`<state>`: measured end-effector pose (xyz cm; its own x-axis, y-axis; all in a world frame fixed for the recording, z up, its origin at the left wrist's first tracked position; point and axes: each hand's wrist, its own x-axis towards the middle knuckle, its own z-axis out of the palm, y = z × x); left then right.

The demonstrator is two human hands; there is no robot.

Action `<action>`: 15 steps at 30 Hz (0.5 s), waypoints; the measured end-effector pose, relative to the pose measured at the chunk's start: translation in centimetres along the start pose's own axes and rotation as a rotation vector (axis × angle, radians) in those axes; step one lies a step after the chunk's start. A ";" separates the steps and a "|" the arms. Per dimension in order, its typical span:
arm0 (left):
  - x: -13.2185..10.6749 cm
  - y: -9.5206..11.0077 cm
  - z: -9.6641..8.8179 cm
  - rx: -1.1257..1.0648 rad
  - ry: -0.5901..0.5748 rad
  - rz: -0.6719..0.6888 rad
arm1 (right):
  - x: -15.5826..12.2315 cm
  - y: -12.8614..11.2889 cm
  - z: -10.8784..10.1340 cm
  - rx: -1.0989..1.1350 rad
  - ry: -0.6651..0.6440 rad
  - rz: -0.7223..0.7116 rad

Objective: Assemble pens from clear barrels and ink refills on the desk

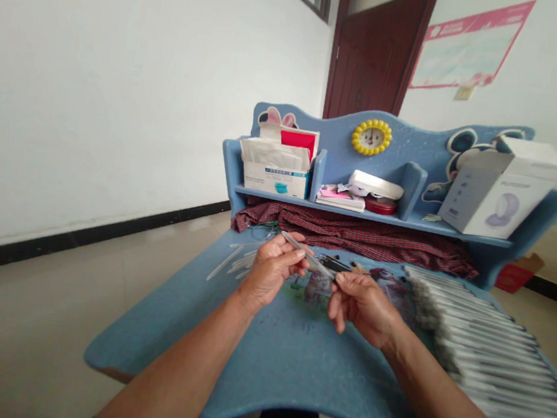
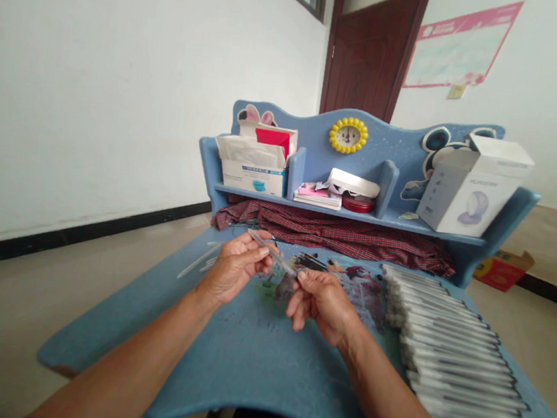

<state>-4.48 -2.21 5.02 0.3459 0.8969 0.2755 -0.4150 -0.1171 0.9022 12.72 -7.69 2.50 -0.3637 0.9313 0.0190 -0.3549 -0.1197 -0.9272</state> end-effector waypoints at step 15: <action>-0.1 -0.6 0.0 0.249 -0.084 -0.088 | 0.2 0.3 0.6 -0.373 0.192 -0.048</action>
<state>-4.22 -2.22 4.48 0.4448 0.8708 0.2096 -0.1642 -0.1508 0.9748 12.07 -7.76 2.49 -0.1751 0.9842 0.0278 -0.0183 0.0250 -0.9995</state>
